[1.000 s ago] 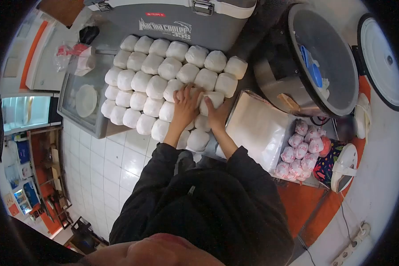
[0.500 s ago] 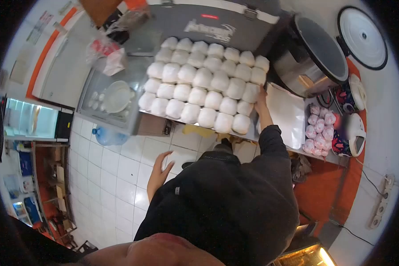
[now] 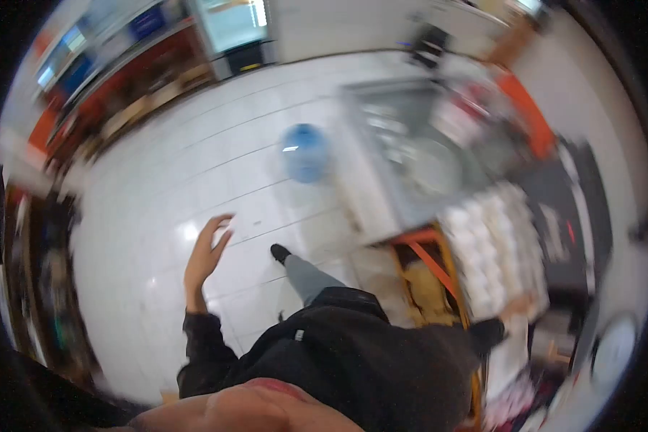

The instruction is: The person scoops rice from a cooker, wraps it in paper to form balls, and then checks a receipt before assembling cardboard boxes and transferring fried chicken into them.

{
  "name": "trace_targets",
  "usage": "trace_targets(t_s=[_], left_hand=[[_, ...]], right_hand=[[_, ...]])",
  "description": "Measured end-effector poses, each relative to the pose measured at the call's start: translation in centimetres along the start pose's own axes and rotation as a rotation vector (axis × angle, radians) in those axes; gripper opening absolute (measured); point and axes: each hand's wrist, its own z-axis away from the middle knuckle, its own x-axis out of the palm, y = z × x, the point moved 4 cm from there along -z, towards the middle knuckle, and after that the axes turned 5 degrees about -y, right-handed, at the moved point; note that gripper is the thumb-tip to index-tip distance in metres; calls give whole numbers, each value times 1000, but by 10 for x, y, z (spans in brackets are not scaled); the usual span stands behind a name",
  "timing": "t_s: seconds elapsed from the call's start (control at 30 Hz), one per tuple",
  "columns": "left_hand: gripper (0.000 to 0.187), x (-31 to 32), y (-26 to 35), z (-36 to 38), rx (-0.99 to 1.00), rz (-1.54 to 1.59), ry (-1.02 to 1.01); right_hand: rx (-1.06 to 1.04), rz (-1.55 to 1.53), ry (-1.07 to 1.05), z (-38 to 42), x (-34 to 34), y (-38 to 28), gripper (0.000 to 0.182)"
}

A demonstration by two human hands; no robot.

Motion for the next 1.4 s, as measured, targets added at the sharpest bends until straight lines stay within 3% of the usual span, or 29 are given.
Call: trace_targets(t_s=[0.13, 0.23, 0.27, 0.33, 0.4, 0.47, 0.5, 0.53, 0.57, 0.63, 0.67, 0.7, 0.77, 0.87, 0.97, 1.03, 1.1, 1.13, 1.17, 1.2, 1.27, 1.3, 1.33, 1.37, 1.4], left_hand=[[30, -106, -98, 18, -75, -118, 217], [34, -144, -189, 70, -353, -122, 211], [34, -161, -200, 92, -483, -168, 173], [33, -184, -224, 143, -611, -45, 310], [33, -224, -260, 199, -683, 68, 434], [33, -249, -285, 257, -842, 249, 759], [33, -255, -299, 279, -857, 255, 790], [33, -261, -318, 303, -895, 279, 911], [33, -271, -338, 323, -928, 296, 1029], [33, -272, -391, 360, -939, 343, 1102], [34, -307, -406, 376, -920, 366, 1165], [35, -347, -427, 388, -956, 378, 1158], [35, -427, -441, 392, -1027, 408, 1146], [34, -544, -504, 418, -1006, 270, 1148], [33, -654, -584, 449, -977, 224, 1174], [33, -718, -650, 475, -940, 215, 1195], [35, -750, -716, 507, -1188, 125, 1082], [35, -755, -742, 519, -1190, 147, 1091], [36, -761, -776, 535, -1313, 118, 1080], [37, -767, -810, 551, -1435, 97, 1064], [39, -713, -904, 587, -1429, 225, 1278], [40, -704, -907, 589, -1515, 320, 1298], [38, -686, -922, 595, -1563, 509, 1127], [34, -676, -927, 591, -1586, 355, 618], [34, -676, -922, 588, -1588, 476, 497]], right_hand=[[-396, -72, 29, 83, 189, -177, 44], [-601, -383, -139, 241, 375, -363, 42], [-629, -510, -274, 312, 428, -417, 41], [-657, -768, -704, 473, 523, -508, 40], [-643, -1036, -1353, 698, 586, -608, 38], [-1118, -1062, -1657, 917, 528, -724, 30], [-1497, -1003, -1633, 1004, 450, -783, 28], [-1220, -1080, -2071, 1078, 382, -821, 31], [-1492, -1183, -2073, 1138, 321, -850, 17], [-1706, -1316, -2255, 1239, 219, -877, 24], [-1985, -1345, -2123, 1293, 199, -869, 25], [-1936, -1483, -2253, 1335, 182, -864, 25], [-1869, -1235, -2533, 1400, 149, -852, 22], [-2240, -1074, -2452, 1486, 148, -843, 18], [-2096, -988, -2530, 1570, 180, -867, 18], [-1987, -713, -2503, 1638, 216, -900, 17], [-1995, -711, -2387, 1705, 233, -946, 18], [-1958, -726, -2357, 1736, 234, -972, 17], [-1982, -731, -2352, 1772, 234, -996, 17], [-1872, -790, -2372, 1824, 232, -1028, 17], [-1624, -764, -2505, 1895, 214, -1061, 16], [-1732, -797, -2472, 1943, 197, -1080, 17], [-1855, -806, -2431, 1983, 181, -1093, 18], [-1857, -800, -2451, 2022, 159, -1104, 18], [-1854, -883, -2536, 2064, 128, -1115, 19]])
